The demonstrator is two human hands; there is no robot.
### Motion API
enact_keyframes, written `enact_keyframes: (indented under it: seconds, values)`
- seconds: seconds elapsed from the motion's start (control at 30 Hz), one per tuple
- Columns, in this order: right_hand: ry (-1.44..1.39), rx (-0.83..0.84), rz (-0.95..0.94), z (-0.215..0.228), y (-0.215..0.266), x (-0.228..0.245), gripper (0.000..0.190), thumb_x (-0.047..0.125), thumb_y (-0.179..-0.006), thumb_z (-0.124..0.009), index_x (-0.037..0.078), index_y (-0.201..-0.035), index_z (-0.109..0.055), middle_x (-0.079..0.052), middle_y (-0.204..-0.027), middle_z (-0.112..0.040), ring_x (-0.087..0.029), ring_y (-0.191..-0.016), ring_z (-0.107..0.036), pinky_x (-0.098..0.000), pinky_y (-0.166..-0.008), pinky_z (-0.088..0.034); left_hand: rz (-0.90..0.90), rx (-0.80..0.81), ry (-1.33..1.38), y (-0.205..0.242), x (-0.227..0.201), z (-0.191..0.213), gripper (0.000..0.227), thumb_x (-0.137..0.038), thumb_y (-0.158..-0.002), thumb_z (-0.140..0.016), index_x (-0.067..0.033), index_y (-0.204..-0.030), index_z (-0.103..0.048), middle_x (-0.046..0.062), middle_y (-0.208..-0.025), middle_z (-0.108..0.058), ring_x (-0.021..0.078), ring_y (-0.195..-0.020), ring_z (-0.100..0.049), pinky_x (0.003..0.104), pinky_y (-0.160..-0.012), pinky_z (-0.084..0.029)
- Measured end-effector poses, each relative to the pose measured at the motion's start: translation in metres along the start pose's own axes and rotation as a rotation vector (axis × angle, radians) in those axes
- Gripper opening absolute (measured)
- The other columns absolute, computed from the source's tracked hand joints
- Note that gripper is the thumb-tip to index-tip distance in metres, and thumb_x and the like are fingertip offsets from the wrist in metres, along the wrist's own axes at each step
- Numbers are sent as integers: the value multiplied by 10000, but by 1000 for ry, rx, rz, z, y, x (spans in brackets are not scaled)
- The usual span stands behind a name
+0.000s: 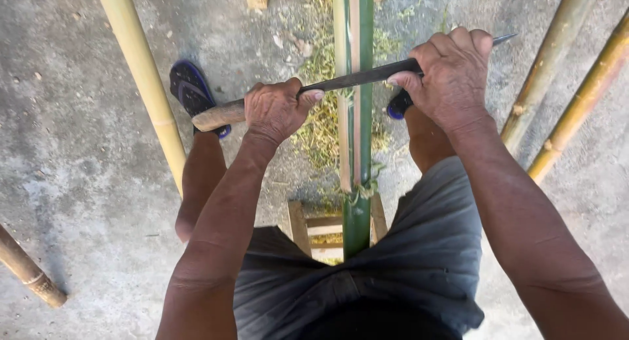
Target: Using a large knife to shave the outer layer off a bamboo pole to smooth it.
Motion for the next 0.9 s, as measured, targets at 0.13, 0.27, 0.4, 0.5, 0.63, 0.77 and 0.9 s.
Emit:
enact_keyframes:
  seconds: [0.13, 0.27, 0.4, 0.5, 0.63, 0.77, 0.9]
  values:
    - [-83, 30, -36, -5, 35, 14, 612, 704, -988, -536, 133, -1060, -746, 9, -981, -653, -170, -1041, -535, -311, -1057, -354, 9, 11, 25, 35, -12, -4, 774, -834, -925, -253, -208, -645, -613, -67, -446, -474, 113, -393, -476, 425, -604, -491]
    - [-18, 121, -63, 22, 56, 47, 661, 773, -989, -547, 156, -1024, -780, -21, -894, -647, -225, -947, -530, -399, -1006, -349, 65, 163, 68, 83, -11, -33, 760, -811, -928, -220, -194, -698, -600, -42, -500, -483, 135, -424, -494, 401, -560, -487]
    - [-21, 166, -44, 32, 100, 74, 591, 704, -977, -572, 147, -995, -767, -22, -878, -638, -208, -916, -518, -410, -985, -346, 37, 120, 123, 128, -32, -26, 774, -827, -910, -217, -206, -641, -592, -49, -463, -467, 151, -397, -478, 420, -578, -476]
    - [-63, 83, -36, 38, 124, 89, 576, 686, -954, -592, 135, -970, -760, -16, -871, -627, -208, -928, -517, -400, -950, -346, 52, 180, 95, 157, -33, -40, 766, -815, -934, -232, -199, -649, -588, -38, -469, -471, 160, -403, -481, 424, -589, -485]
    - [-107, 87, -87, 44, 140, 97, 507, 639, -935, -625, 151, -940, -761, -4, -864, -625, -210, -910, -513, -401, -919, -345, 50, 174, 95, 163, -43, -25, 784, -833, -919, -278, -178, -634, -600, -12, -461, -480, 191, -417, -467, 438, -638, -507]
    - [-190, 85, -108, 28, 130, 81, 556, 657, -945, -593, 125, -966, -753, -11, -900, -633, -212, -933, -517, -404, -927, -338, -114, 39, 96, 146, -38, -15, 794, -811, -976, -245, -186, -658, -616, -40, -474, -467, 156, -452, -465, 442, -600, -513]
    - [-134, 242, -53, 10, 76, 50, 602, 721, -922, -556, 166, -1001, -774, -23, -872, -632, -239, -907, -534, -443, -928, -336, 71, 464, -47, 93, -27, -8, 792, -769, -955, -148, -191, -776, -660, -36, -500, -457, 110, -390, -447, 342, -408, -447]
Point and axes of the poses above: each hand's wrist, its own y-axis away from the middle knuckle, its own z-axis out of the back of the hand, x = y × z, the point moved 5 cm from there along -y, towards the middle knuckle
